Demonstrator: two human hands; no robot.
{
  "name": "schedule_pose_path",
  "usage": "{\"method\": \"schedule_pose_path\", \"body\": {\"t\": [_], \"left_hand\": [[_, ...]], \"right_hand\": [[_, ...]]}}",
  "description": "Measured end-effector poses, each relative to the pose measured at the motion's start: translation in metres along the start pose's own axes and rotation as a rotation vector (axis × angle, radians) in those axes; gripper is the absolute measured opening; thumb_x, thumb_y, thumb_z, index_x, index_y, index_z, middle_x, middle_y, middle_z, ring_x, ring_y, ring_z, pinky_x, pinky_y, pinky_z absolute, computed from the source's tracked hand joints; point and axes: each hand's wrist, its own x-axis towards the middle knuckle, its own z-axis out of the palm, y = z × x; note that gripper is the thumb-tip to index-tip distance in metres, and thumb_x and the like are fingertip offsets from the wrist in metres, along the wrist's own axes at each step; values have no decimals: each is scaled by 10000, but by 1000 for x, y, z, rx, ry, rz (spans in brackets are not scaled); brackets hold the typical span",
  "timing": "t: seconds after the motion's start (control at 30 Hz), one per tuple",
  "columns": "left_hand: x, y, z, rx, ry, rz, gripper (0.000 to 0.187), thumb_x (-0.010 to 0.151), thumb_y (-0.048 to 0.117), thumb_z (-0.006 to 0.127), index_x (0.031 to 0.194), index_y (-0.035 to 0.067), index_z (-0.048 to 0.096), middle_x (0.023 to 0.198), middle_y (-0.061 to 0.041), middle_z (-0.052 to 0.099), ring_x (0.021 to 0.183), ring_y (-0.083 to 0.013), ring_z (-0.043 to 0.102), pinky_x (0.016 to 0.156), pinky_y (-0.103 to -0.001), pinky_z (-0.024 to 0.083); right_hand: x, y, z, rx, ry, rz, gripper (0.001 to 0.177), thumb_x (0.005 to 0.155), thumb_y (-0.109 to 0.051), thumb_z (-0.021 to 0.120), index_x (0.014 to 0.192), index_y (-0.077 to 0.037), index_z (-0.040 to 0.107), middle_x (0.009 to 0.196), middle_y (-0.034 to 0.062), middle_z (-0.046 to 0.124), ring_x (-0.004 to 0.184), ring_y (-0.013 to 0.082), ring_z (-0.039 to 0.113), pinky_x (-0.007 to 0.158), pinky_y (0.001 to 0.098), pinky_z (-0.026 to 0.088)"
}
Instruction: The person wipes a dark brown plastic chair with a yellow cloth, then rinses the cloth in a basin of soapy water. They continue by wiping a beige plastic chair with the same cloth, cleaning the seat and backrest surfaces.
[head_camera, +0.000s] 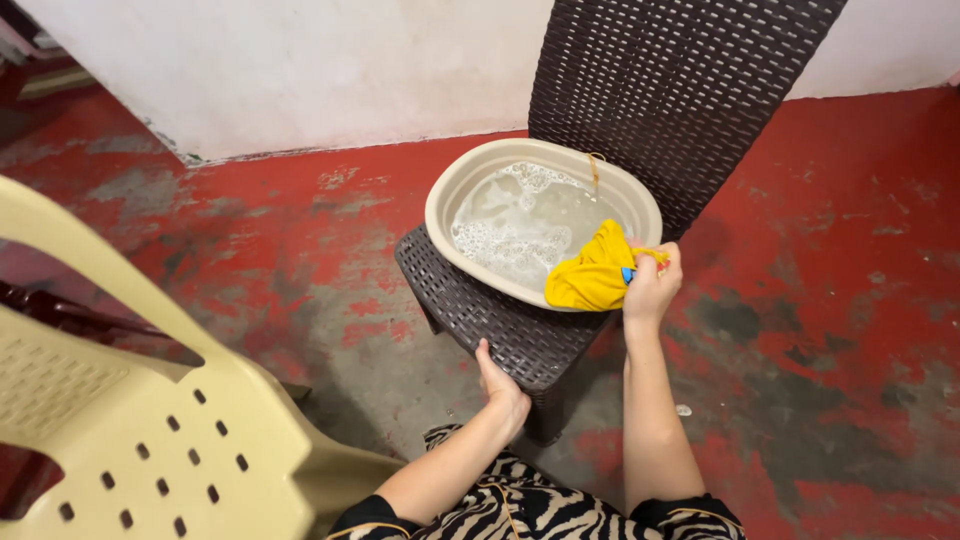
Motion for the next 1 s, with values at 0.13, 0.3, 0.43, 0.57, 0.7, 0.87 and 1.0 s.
{"method": "schedule_pose_path", "body": {"t": [0.13, 0.3, 0.43, 0.57, 0.7, 0.87, 1.0], "left_hand": [[-10, -11, -12, -7, 2, -6, 771, 805, 562, 690, 1353, 27, 598, 1321, -128, 683, 1135, -308, 671, 1010, -482, 525], [-44, -20, -20, 73, 38, -133, 928, 797, 688, 664, 1427, 24, 514, 1410, -144, 632, 1232, -346, 643, 1056, -536, 518], [-54, -38, -34, 230, 73, -176, 1024, 806, 779, 593, 1508, 55, 418, 1515, -143, 539, 1338, -324, 567, 1122, -524, 451], [-59, -51, -43, 320, 57, -194, 1085, 792, 816, 561, 1538, 40, 426, 1572, -126, 486, 1405, -290, 491, 1167, -490, 373], [-58, -72, -54, 323, 55, -177, 1091, 812, 826, 534, 1519, 1, 437, 1564, -140, 507, 1414, -294, 504, 1170, -458, 393], [-66, -98, -62, 535, 159, -146, 1137, 817, 885, 434, 1504, -20, 479, 1570, -119, 504, 1425, -255, 479, 1187, -427, 360], [-87, -106, -58, 607, 204, -190, 1138, 812, 903, 394, 1519, 15, 475, 1594, -104, 460, 1455, -246, 427, 1208, -453, 331]], "right_hand": [[-23, -11, -2, 334, -6, -15, 88, 925, -77, 521, 892, 2, 501, 831, 91, 573, 786, 152, 524, 761, 313, 450], [-54, -53, 8, 597, -148, 66, 107, 906, -86, 473, 933, -10, 544, 882, 115, 653, 836, 178, 626, 827, 304, 520], [-66, -36, 10, 627, -253, 115, 121, 910, -88, 478, 971, -8, 546, 903, 126, 666, 851, 187, 641, 836, 310, 532], [-71, -37, 5, 642, -326, 112, 120, 921, -83, 497, 994, -3, 548, 913, 133, 666, 847, 186, 630, 821, 310, 521], [-71, -40, -2, 634, -400, 69, 114, 926, -81, 509, 996, -1, 549, 904, 132, 664, 833, 178, 617, 808, 304, 515], [-65, -47, -17, 625, -477, 65, 112, 915, -73, 510, 990, -1, 551, 898, 133, 675, 835, 175, 625, 815, 299, 522], [-59, -51, -29, 600, -517, 80, 92, 919, -66, 513, 981, -5, 544, 894, 128, 682, 840, 167, 625, 817, 290, 517]]}}
